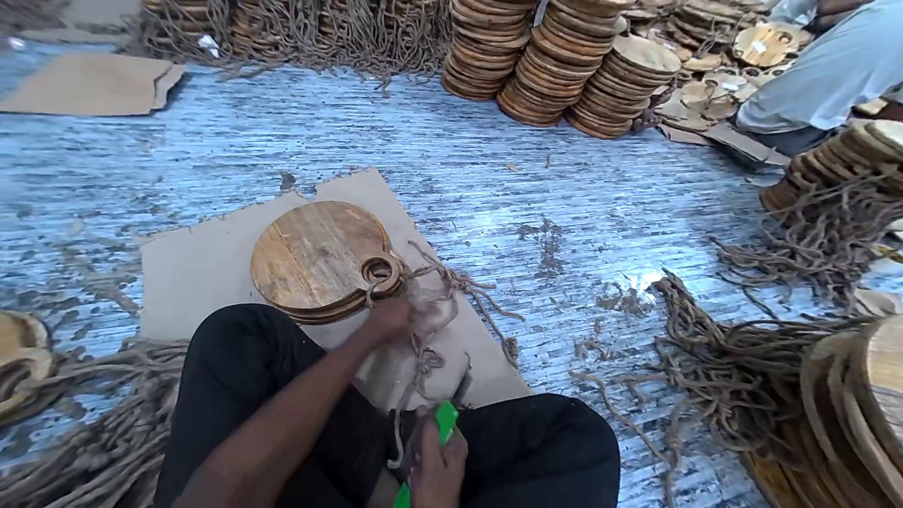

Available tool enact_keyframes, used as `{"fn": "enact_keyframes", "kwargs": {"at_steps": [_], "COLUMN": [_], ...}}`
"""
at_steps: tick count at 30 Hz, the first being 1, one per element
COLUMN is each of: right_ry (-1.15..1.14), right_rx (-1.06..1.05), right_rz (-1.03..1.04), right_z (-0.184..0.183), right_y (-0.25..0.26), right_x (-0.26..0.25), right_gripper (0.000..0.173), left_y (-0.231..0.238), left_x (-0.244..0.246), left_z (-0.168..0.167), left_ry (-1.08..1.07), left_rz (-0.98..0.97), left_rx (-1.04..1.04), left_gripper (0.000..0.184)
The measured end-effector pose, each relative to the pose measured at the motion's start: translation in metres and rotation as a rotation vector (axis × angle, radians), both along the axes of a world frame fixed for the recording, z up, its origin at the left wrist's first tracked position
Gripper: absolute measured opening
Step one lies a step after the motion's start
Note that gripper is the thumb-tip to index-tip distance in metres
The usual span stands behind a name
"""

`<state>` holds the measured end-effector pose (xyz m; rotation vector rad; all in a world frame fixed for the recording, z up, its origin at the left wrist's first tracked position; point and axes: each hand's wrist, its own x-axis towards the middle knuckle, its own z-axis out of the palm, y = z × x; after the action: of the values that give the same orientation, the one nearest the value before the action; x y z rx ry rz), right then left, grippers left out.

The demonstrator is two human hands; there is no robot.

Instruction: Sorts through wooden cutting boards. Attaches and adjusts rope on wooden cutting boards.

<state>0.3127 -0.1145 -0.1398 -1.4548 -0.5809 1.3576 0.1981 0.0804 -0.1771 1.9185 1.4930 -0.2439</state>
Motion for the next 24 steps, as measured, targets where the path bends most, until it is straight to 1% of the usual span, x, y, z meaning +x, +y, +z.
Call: {"fn": "enact_keyframes", "kwargs": {"at_steps": [1, 2, 4, 5, 7, 8, 9, 10, 11, 12, 14, 15, 17, 19, 21, 22, 24], "right_ry": [0.025, 0.062, 0.110, 0.082, -0.045, -0.104, -0.139, -0.147, -0.147, -0.143, -0.129, -0.131, -0.127, -0.109, -0.125, -0.164, -0.265], "right_rx": [0.015, -0.001, -0.025, -0.007, 0.051, 0.076, 0.097, 0.116, 0.131, 0.146, 0.151, 0.144, 0.134, 0.120, 0.109, 0.104, 0.085], "right_rz": [-0.020, -0.039, -0.091, -0.088, -0.043, 0.001, 0.057, 0.112, 0.160, 0.194, 0.191, 0.179, 0.122, 0.051, 0.002, -0.024, -0.085], "right_z": [0.008, 0.008, -0.007, -0.017, -0.036, -0.044, -0.050, -0.053, -0.056, -0.059, -0.063, -0.065, -0.068, -0.065, -0.056, -0.053, -0.049], "right_y": [-0.004, -0.004, 0.011, 0.023, 0.046, 0.058, 0.071, 0.084, 0.094, 0.102, 0.112, 0.115, 0.113, 0.110, 0.110, 0.112, 0.117], "right_x": [0.013, 0.026, 0.041, 0.047, 0.055, 0.059, 0.062, 0.065, 0.066, 0.067, 0.066, 0.067, 0.071, 0.077, 0.088, 0.096, 0.115], "right_gripper": [0.030, 0.034, 0.036, 0.031, 0.012, 0.026, 0.043, 0.055, 0.060, 0.057, 0.035, 0.028, 0.021, 0.017, 0.017, 0.017, 0.016], "left_y": [0.008, 0.010, 0.010, 0.006, -0.007, -0.013, -0.016, -0.017, -0.017, -0.017, -0.015, -0.013, -0.008, -0.004, -0.002, -0.001, 0.001], "left_x": [-0.009, -0.010, 0.003, 0.010, 0.017, 0.017, 0.017, 0.015, 0.014, 0.012, 0.010, 0.009, 0.005, -0.001, -0.006, -0.008, -0.015], "left_z": [-0.003, -0.005, 0.004, 0.003, -0.005, -0.008, -0.009, -0.010, -0.011, -0.012, -0.018, -0.019, -0.020, -0.016, -0.008, -0.002, 0.008], "left_ry": [0.008, -0.010, -0.068, -0.132, -0.271, -0.323, -0.356, -0.381, -0.398, -0.402, -0.419, -0.413, -0.421, -0.479, -0.555, -0.595, -0.760], "left_rz": [0.065, 0.076, 0.014, 0.017, 0.043, 0.042, 0.021, -0.005, -0.031, -0.059, -0.108, -0.129, -0.162, -0.142, -0.051, 0.043, 0.278], "left_rx": [0.033, 0.079, 0.067, 0.042, 0.003, -0.020, -0.042, -0.058, -0.080, -0.107, -0.134, -0.159, -0.190, -0.185, -0.115, -0.070, 0.045], "left_gripper": [0.034, 0.034, 0.033, 0.035, 0.038, 0.038, 0.037, 0.036, 0.035, 0.035, 0.032, 0.032, 0.031, 0.025, 0.019, 0.017, 0.017]}}
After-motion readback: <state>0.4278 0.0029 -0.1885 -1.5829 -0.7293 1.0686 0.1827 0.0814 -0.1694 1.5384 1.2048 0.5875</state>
